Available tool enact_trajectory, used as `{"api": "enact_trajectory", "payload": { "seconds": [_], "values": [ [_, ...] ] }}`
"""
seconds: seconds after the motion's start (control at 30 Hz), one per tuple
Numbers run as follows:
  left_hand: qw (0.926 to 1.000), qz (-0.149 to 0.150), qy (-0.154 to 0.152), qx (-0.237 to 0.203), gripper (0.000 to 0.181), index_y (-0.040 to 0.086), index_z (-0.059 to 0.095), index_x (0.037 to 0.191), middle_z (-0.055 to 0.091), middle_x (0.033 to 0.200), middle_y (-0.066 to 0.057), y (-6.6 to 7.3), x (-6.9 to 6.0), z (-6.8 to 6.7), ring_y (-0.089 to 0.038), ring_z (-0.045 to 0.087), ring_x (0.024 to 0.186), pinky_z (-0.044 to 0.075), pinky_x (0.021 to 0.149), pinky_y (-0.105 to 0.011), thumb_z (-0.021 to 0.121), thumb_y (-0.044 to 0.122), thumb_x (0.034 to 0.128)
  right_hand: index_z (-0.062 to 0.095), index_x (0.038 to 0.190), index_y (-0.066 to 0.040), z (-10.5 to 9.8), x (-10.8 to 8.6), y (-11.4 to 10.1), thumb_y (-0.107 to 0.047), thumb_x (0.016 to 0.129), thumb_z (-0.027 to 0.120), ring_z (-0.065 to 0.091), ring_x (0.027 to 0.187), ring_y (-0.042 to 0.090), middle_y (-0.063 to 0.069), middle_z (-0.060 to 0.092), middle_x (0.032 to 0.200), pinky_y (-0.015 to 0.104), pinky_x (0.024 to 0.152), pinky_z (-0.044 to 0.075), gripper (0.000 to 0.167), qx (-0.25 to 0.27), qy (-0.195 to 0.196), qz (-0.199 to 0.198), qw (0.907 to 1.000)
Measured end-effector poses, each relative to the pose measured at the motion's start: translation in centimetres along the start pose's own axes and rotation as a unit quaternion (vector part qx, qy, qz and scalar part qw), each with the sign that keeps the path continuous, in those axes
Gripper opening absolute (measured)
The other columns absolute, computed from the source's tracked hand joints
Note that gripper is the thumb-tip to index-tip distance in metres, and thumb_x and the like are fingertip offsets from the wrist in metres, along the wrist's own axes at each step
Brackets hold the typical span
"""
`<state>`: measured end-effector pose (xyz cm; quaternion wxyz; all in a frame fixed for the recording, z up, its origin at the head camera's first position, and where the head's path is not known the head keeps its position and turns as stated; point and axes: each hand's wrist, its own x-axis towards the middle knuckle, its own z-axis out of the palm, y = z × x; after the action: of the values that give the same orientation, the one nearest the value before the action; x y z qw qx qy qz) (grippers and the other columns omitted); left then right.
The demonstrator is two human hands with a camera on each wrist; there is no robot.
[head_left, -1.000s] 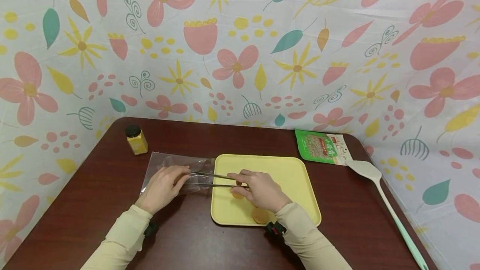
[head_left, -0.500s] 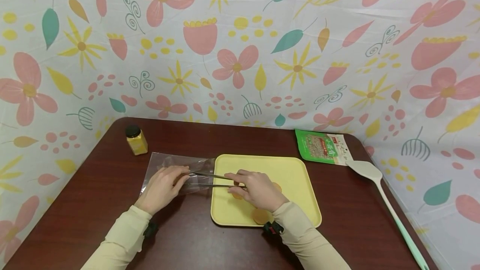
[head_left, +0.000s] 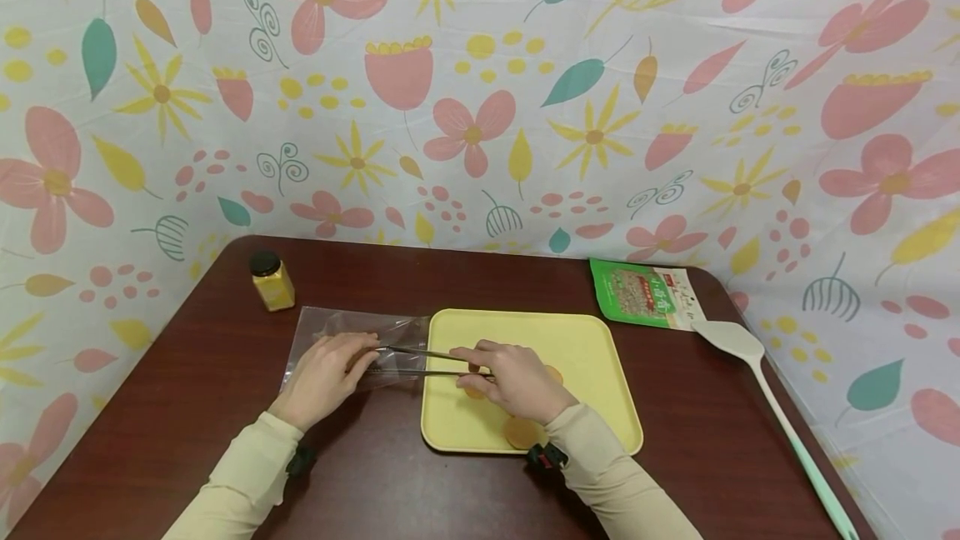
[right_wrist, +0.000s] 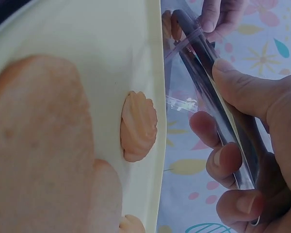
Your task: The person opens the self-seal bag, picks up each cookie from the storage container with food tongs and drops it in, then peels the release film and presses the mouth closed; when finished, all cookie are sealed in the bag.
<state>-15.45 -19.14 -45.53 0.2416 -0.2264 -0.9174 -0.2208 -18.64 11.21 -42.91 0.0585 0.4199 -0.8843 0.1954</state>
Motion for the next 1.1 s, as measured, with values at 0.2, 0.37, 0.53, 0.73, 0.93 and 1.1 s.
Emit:
{"api": "enact_trajectory", "payload": {
  "seconds": [0.2, 0.37, 0.53, 0.73, 0.93, 1.1],
  "values": [
    [1.0, -0.001, 0.002, 0.001, 0.022, 0.009, 0.073, 0.106, 0.071, 0.109, -0.006, 0.1, -0.1, 0.0, -0.023, 0.066, 0.1, 0.054, 0.082, -0.043, 0.075, 0.014, 0.0853, 0.065, 0.128, -0.022, 0.0, -0.1, 0.1, -0.037, 0.092, 0.066, 0.045, 0.056, -0.002, -0.017, 0.056, 0.083, 0.02, 0.053, 0.041, 0.039, 0.003, -0.008, 0.009, 0.9999],
    [1.0, 0.001, 0.005, 0.0, 0.02, 0.009, 0.073, 0.105, 0.071, 0.109, -0.006, 0.0, -0.1, 0.1, -0.023, 0.066, 0.1, 0.054, 0.082, -0.042, 0.075, 0.014, 0.0855, 0.064, 0.128, -0.022, -0.1, -0.2, 0.2, -0.036, 0.092, 0.067, 0.046, 0.056, -0.002, -0.017, 0.057, 0.083, 0.021, 0.053, 0.041, 0.039, 0.011, -0.012, 0.016, 0.9997],
    [1.0, 0.004, 0.005, -0.003, 0.02, 0.009, 0.073, 0.105, 0.071, 0.109, -0.006, 0.0, -0.1, 0.1, -0.023, 0.066, 0.099, 0.055, 0.081, -0.041, 0.075, 0.014, 0.0857, 0.064, 0.13, -0.023, -0.4, -0.5, 0.3, -0.038, 0.093, 0.066, 0.045, 0.055, 0.0, -0.018, 0.058, 0.085, 0.022, 0.052, 0.041, 0.04, 0.022, -0.021, 0.029, 0.9991],
    [1.0, 0.001, 0.007, -0.003, 0.02, 0.009, 0.073, 0.104, 0.071, 0.108, -0.007, 0.1, 0.0, 0.0, -0.022, 0.067, 0.098, 0.055, 0.08, -0.041, 0.076, 0.013, 0.0849, 0.065, 0.128, -0.023, -1.0, -0.8, 0.4, -0.04, 0.092, 0.066, 0.046, 0.058, 0.001, -0.018, 0.058, 0.086, 0.022, 0.055, 0.042, 0.04, 0.034, -0.023, 0.042, 0.9983],
    [0.9999, 0.001, 0.012, -0.002, 0.019, 0.009, 0.073, 0.104, 0.071, 0.108, -0.006, 0.1, 0.0, 0.0, -0.022, 0.066, 0.099, 0.054, 0.081, -0.042, 0.075, 0.013, 0.0851, 0.065, 0.128, -0.024, -1.2, -1.2, 0.6, -0.041, 0.091, 0.066, 0.049, 0.062, 0.001, -0.019, 0.059, 0.087, 0.023, 0.058, 0.043, 0.041, 0.027, -0.025, 0.046, 0.9983],
    [0.9999, 0.003, 0.014, -0.001, 0.018, 0.01, 0.073, 0.103, 0.071, 0.108, -0.006, 0.0, 0.0, 0.1, -0.022, 0.066, 0.1, 0.053, 0.083, -0.042, 0.075, 0.014, 0.0855, 0.066, 0.127, -0.025, -1.5, -1.8, 0.9, -0.042, 0.09, 0.068, 0.049, 0.062, 0.001, -0.021, 0.057, 0.086, 0.023, 0.058, 0.043, 0.041, 0.021, -0.023, 0.054, 0.9981]
  ]
}}
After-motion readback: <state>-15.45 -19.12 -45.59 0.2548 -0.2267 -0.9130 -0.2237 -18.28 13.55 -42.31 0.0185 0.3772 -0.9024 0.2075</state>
